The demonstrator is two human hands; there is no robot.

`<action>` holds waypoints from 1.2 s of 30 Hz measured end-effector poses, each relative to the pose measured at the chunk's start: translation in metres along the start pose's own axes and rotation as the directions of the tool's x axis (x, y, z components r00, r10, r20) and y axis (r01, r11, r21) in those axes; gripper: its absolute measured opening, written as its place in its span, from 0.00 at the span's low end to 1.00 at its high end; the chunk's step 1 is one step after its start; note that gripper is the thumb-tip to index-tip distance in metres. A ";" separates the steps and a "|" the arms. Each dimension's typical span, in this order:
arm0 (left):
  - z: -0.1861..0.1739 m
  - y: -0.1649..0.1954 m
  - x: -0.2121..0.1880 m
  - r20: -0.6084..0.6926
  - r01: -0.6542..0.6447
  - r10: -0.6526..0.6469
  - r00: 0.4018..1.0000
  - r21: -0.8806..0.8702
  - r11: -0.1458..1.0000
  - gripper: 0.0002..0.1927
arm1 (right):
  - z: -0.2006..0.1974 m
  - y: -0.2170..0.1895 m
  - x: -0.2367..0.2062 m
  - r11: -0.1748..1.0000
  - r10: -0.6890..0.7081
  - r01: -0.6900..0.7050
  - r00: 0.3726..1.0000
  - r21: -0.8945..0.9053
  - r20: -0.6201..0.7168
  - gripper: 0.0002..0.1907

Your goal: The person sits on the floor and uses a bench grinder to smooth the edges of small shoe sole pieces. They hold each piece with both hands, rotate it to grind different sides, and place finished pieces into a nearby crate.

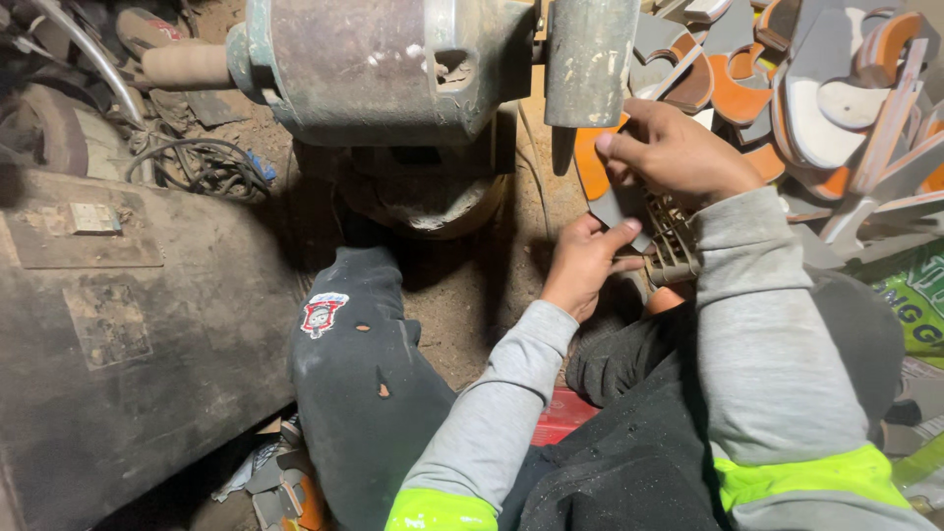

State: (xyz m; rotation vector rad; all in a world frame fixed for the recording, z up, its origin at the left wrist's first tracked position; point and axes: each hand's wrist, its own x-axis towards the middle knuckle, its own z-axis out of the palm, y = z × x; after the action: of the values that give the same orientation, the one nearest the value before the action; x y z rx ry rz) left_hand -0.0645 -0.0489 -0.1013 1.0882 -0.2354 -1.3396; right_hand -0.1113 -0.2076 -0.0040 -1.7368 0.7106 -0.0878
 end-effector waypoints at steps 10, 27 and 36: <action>0.026 -0.035 0.003 0.224 0.102 0.005 0.974 -0.463 0.880 0.18 | 0.001 -0.016 -0.022 0.789 -0.290 0.248 0.957 -0.562 0.015 0.24; 0.032 -0.046 0.011 0.341 0.252 -0.059 0.938 -0.557 0.791 0.15 | 0.013 -0.029 -0.012 0.698 -0.227 0.156 0.974 -0.699 -0.010 0.14; 0.019 -0.031 0.004 0.271 0.106 0.061 0.961 -0.560 0.822 0.18 | 0.013 -0.015 -0.005 0.796 -0.331 0.228 0.939 -0.561 -0.089 0.18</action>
State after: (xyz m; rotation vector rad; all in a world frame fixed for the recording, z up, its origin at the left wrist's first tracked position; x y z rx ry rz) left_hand -0.0975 -0.0569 -0.1161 0.3915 -0.0145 -1.4552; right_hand -0.1038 -0.1917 0.0074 -2.4077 0.6392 -0.2775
